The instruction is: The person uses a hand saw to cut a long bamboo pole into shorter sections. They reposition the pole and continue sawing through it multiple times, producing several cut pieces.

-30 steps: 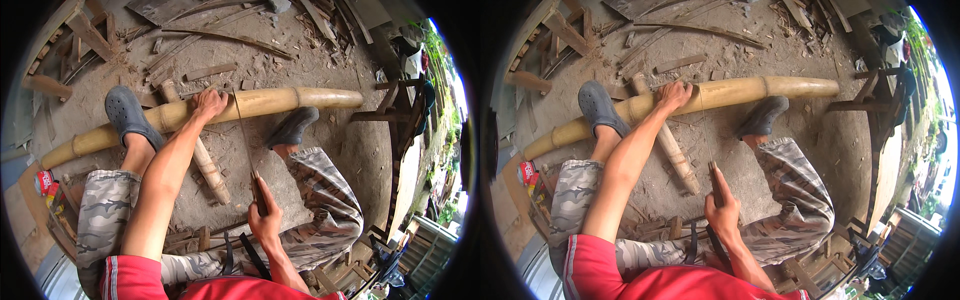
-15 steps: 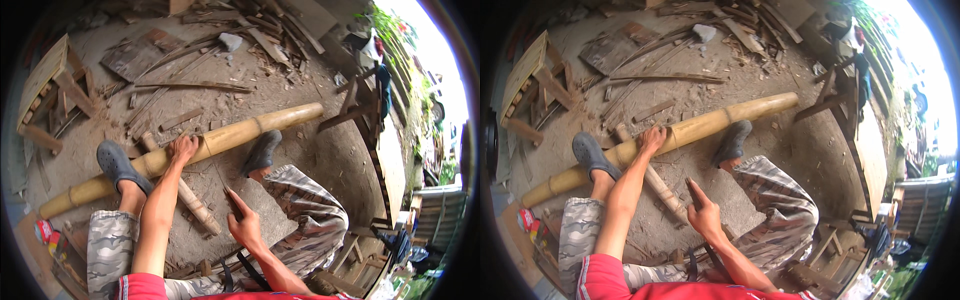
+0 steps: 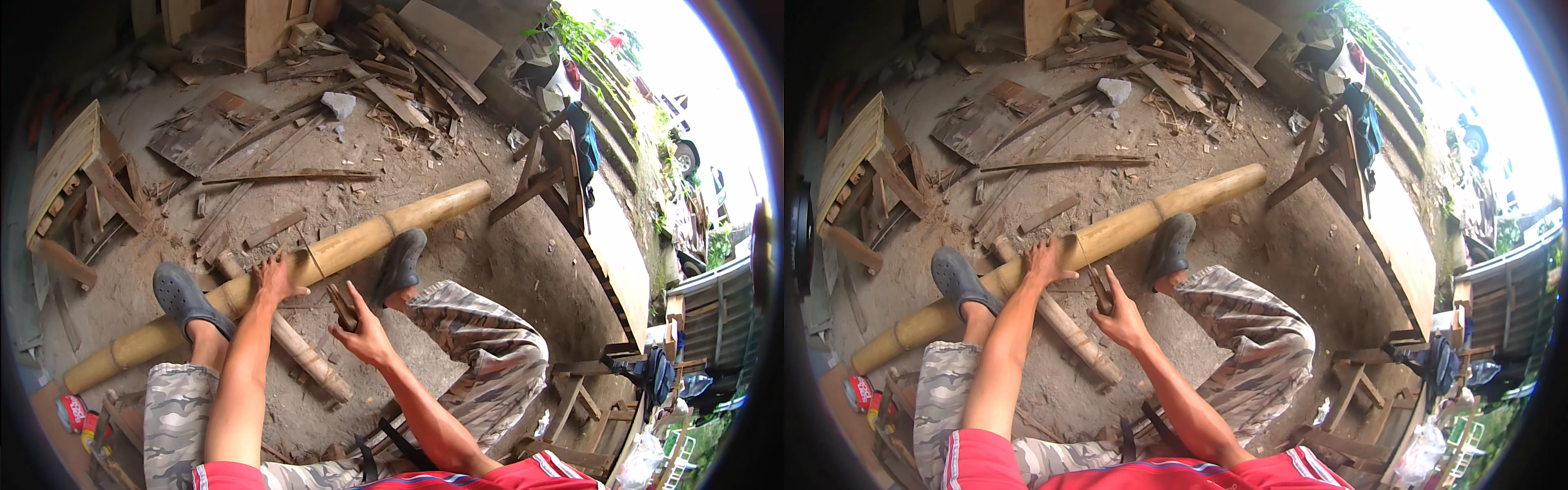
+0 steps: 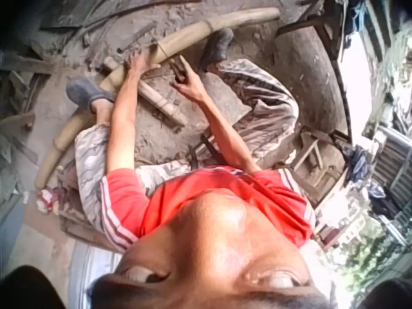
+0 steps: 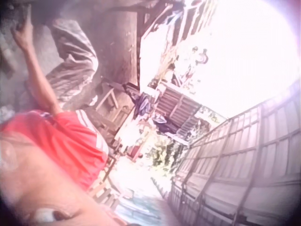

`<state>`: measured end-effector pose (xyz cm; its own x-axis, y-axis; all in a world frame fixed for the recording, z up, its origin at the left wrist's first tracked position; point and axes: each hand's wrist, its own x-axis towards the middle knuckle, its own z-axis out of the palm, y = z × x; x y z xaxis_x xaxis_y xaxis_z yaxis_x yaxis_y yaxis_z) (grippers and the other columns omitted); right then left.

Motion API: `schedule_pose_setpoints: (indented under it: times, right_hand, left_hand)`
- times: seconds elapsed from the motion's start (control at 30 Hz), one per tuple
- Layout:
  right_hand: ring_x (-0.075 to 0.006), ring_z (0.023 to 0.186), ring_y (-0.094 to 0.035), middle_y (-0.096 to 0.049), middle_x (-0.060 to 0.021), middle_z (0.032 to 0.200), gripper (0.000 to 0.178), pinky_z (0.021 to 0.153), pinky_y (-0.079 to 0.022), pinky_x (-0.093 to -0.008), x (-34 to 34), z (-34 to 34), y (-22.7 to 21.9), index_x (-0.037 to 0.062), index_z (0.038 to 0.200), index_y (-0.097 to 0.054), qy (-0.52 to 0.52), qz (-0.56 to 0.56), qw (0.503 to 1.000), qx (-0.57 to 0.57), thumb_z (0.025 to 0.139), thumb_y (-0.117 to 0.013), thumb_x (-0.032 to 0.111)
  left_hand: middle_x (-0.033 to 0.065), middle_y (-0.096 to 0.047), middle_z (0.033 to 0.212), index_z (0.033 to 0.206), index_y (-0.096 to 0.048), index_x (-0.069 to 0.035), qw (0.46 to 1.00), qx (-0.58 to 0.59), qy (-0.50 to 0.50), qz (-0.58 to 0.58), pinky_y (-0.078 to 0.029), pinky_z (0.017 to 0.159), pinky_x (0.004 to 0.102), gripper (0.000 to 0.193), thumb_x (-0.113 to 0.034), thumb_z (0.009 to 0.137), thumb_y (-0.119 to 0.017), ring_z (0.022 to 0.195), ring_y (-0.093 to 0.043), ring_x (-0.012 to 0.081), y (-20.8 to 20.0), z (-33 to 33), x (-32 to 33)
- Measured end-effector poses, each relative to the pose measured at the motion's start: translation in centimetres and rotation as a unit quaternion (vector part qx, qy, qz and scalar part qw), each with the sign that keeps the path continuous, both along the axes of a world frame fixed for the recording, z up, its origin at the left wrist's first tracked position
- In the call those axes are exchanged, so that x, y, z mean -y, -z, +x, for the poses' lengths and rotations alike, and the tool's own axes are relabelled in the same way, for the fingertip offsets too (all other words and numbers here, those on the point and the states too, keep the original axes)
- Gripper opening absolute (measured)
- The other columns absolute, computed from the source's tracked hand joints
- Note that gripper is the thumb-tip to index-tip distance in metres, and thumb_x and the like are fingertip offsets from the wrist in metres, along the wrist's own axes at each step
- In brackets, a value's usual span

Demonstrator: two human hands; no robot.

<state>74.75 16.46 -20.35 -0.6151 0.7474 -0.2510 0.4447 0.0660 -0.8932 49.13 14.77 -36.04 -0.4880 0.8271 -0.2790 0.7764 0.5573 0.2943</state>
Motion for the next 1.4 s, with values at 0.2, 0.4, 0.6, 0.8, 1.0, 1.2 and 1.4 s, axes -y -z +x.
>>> schedule_pose_setpoints:
  times: [0.2,0.4,0.6,0.8,1.0,1.2,1.4]
  right_hand:
    - [-0.0301,0.124,-0.063,-0.065,-0.0196,0.132,0.057,0.101,-0.048,-0.0351,0.1,-0.2,1.6,0.0088,0.146,-0.051,0.048,0.02,0.998,-0.032,0.093,-0.071,0.022]
    - [-0.0299,0.121,-0.064,-0.069,-0.0175,0.127,0.053,0.099,-0.051,-0.0356,2.5,4.9,-3.1,0.0122,0.14,-0.058,0.051,0.032,0.998,0.02,0.089,-0.068,0.007]
    - [-0.0377,0.119,-0.061,-0.065,-0.0227,0.126,0.055,0.096,-0.051,-0.0377,-1.0,-1.8,1.5,0.0085,0.139,-0.057,0.049,0.075,0.996,-0.024,0.084,-0.062,0.002]
    - [-0.0301,0.125,-0.061,-0.066,-0.0197,0.131,0.057,0.103,-0.048,-0.0344,2.8,3.3,-0.7,0.0068,0.14,-0.057,0.029,0.05,0.998,0.008,0.085,-0.06,-0.005]
    - [-0.0305,0.125,-0.061,-0.066,-0.0193,0.13,0.061,0.102,-0.048,-0.0347,0.4,-1.2,1.0,0.0081,0.14,-0.057,0.019,0.047,0.999,-0.016,0.081,-0.06,-0.005]
    - [-0.0306,0.124,-0.062,-0.066,-0.0199,0.13,0.06,0.102,-0.048,-0.0342,0.2,-0.6,1.5,0.0064,0.141,-0.056,0.02,0.059,0.997,-0.043,0.083,-0.061,-0.005]
    - [-0.0299,0.129,-0.058,-0.064,-0.0215,0.132,0.061,0.108,-0.045,-0.0356,1.8,1.3,-1.2,0.0053,0.142,-0.055,-0.004,0.028,1.0,0.012,0.083,-0.058,-0.008]
  left_hand:
    - [0.0324,-0.042,0.147,0.158,-0.019,-0.013,1.0,0.01,-0.015,-0.021,-0.03,0.112,0.0678,0.143,-0.061,0.046,-0.093,0.136,-0.042,0.0494,0.5,0.2,-0.6]
    - [0.031,-0.045,0.145,0.156,-0.024,-0.01,1.0,0.001,-0.011,0.001,-0.031,0.111,0.0668,0.137,-0.06,0.048,-0.093,0.138,-0.039,0.0483,2.2,-1.1,0.1]
    - [0.0289,-0.051,0.137,0.149,-0.034,-0.007,0.999,-0.006,-0.006,0.052,-0.033,0.109,0.0653,0.125,-0.056,0.049,-0.093,0.132,-0.044,0.0483,2.9,-0.1,-0.4]
    - [0.0298,-0.045,0.145,0.151,-0.033,-0.004,1.0,0.018,-0.006,-0.001,-0.029,0.114,0.0651,0.13,-0.059,0.05,-0.091,0.138,-0.038,0.0499,1.2,-0.8,0.3]
    - [0.0297,-0.042,0.148,0.152,-0.033,-0.002,1.0,0.022,-0.017,-0.01,-0.03,0.115,0.0632,0.129,-0.055,0.05,-0.093,0.138,-0.04,0.0479,0.5,-1.1,0.6]
    - [0.0302,-0.046,0.143,0.149,-0.035,-0.002,1.0,0.003,-0.009,0.0,-0.031,0.113,0.0647,0.124,-0.056,0.052,-0.092,0.137,-0.041,0.0481,0.4,-0.9,0.8]
    - [0.0303,-0.049,0.138,0.148,-0.035,-0.002,1.0,-0.026,0.0,0.011,-0.035,0.109,0.0662,0.123,-0.056,0.054,-0.092,0.134,-0.043,0.0484,1.7,-0.6,1.7]
